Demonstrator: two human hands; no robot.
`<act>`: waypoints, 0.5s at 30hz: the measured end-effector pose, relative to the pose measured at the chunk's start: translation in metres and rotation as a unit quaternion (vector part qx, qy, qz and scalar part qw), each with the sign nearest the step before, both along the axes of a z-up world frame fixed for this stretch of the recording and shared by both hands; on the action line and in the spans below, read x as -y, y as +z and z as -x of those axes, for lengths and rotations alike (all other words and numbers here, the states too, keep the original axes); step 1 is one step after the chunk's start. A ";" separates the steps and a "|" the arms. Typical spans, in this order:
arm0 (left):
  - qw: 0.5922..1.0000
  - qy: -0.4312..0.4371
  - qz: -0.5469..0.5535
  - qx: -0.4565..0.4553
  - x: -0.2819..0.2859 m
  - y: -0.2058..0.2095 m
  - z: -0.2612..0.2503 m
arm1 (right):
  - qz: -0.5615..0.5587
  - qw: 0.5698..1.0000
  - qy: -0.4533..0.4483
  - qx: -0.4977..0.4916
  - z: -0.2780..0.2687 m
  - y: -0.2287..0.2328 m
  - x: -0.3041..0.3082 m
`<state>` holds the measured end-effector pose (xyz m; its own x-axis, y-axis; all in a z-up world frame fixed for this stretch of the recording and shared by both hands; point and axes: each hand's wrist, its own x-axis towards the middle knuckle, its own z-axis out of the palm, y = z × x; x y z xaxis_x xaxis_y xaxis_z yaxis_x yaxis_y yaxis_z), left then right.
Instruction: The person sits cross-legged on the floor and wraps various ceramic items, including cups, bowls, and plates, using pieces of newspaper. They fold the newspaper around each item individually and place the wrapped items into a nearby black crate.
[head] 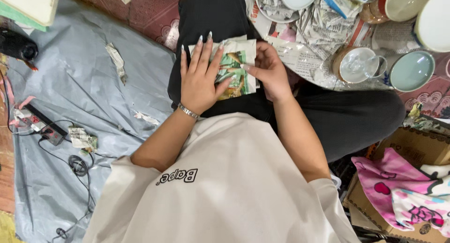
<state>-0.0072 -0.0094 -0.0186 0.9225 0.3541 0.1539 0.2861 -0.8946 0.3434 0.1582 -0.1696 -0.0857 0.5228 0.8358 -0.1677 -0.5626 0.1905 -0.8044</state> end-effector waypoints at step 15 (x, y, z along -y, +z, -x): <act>1.000 0.016 -0.007 -0.023 0.006 0.002 -0.007 | 0.137 0.923 -0.117 0.341 0.002 0.009 -0.007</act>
